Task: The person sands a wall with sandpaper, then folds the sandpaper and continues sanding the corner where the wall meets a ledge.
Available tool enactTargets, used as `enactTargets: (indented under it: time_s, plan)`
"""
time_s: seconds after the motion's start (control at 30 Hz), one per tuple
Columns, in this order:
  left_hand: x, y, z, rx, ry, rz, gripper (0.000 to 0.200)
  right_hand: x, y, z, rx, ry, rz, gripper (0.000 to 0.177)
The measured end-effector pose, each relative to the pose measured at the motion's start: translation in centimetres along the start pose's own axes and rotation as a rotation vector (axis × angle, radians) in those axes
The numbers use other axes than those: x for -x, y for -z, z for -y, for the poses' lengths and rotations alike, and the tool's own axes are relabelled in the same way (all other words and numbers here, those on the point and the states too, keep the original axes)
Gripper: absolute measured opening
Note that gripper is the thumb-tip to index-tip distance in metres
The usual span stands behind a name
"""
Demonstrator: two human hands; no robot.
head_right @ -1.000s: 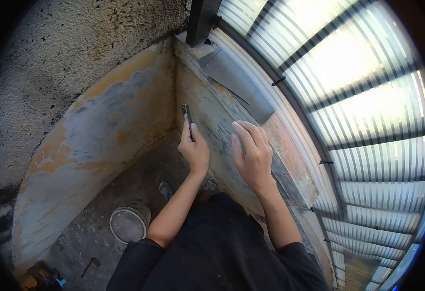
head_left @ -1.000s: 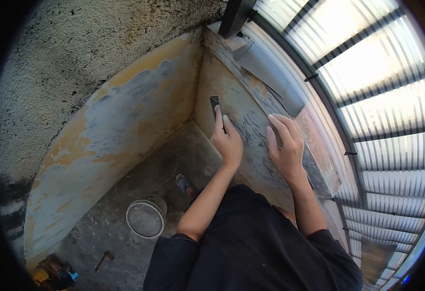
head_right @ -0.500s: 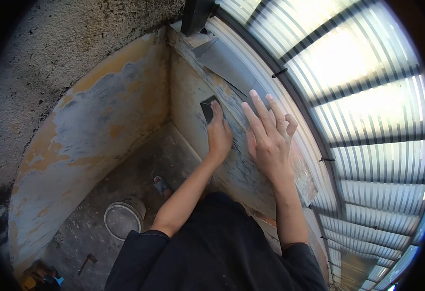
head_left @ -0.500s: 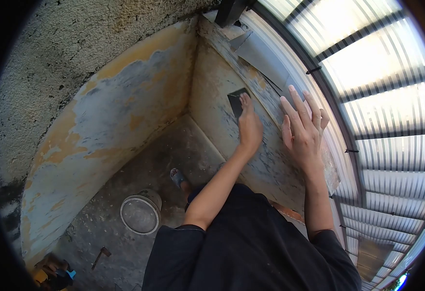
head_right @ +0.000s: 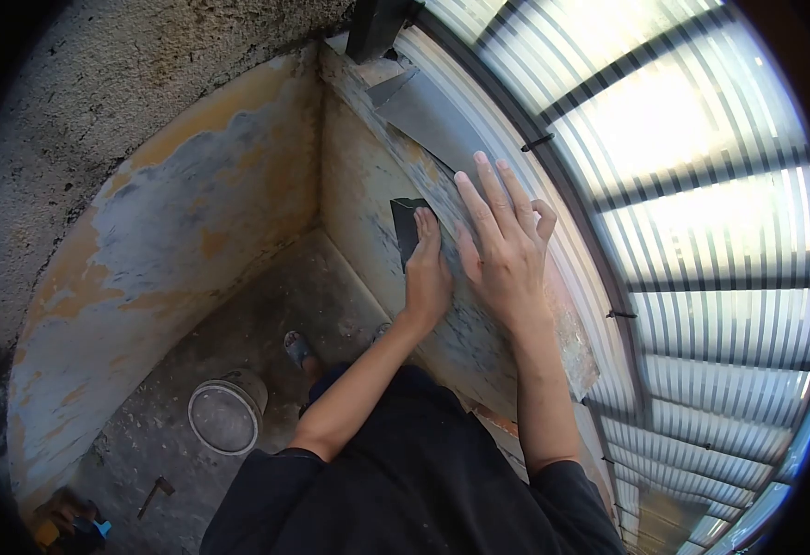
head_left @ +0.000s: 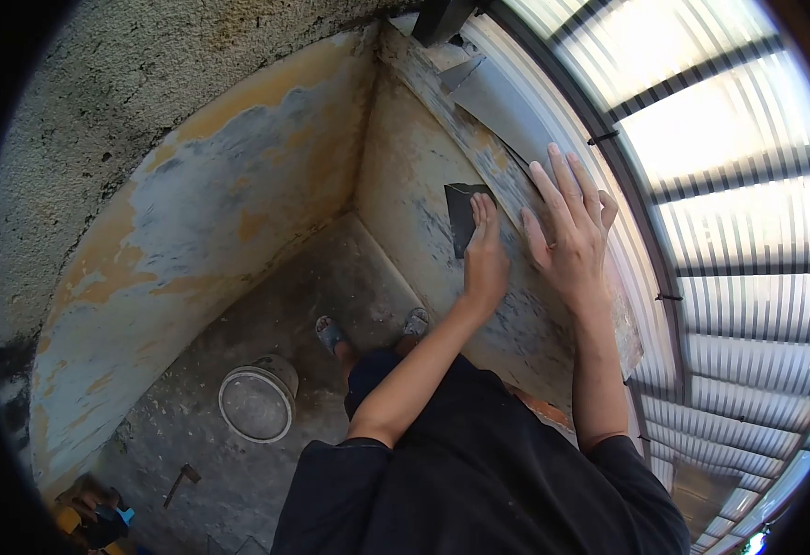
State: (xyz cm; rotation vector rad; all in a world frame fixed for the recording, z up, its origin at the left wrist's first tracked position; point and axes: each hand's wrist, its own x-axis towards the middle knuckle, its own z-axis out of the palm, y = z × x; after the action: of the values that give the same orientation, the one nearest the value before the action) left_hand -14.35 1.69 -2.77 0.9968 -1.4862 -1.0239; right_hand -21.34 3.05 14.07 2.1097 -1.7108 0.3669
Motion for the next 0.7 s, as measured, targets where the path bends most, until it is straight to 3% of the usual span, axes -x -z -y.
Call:
enactTargets:
  time_s: [0.17, 0.37, 0.47, 0.7]
  plan:
    - [-4.2, 1.0, 1.9, -0.097, 0.018, -0.105, 0.067, 0.0, 0.0, -0.2, -0.045, -0.025, -0.023, 0.064]
    - [-0.4, -0.8, 1.2, -0.076, 0.002, -0.082, 0.067, -0.1, 0.0, 0.1, -0.016, -0.009, 0.007, 0.064]
    - [-2.9, -0.2, 2.1, -0.077, -0.006, -0.157, 0.068, -0.3, 0.2, 0.2, -0.006, -0.005, 0.055, 0.064]
    - [-0.7, -1.3, 2.0, -0.052, -0.037, -0.143, 0.067, 0.2, -0.4, 0.0, 0.010, 0.016, 0.098, 0.050]
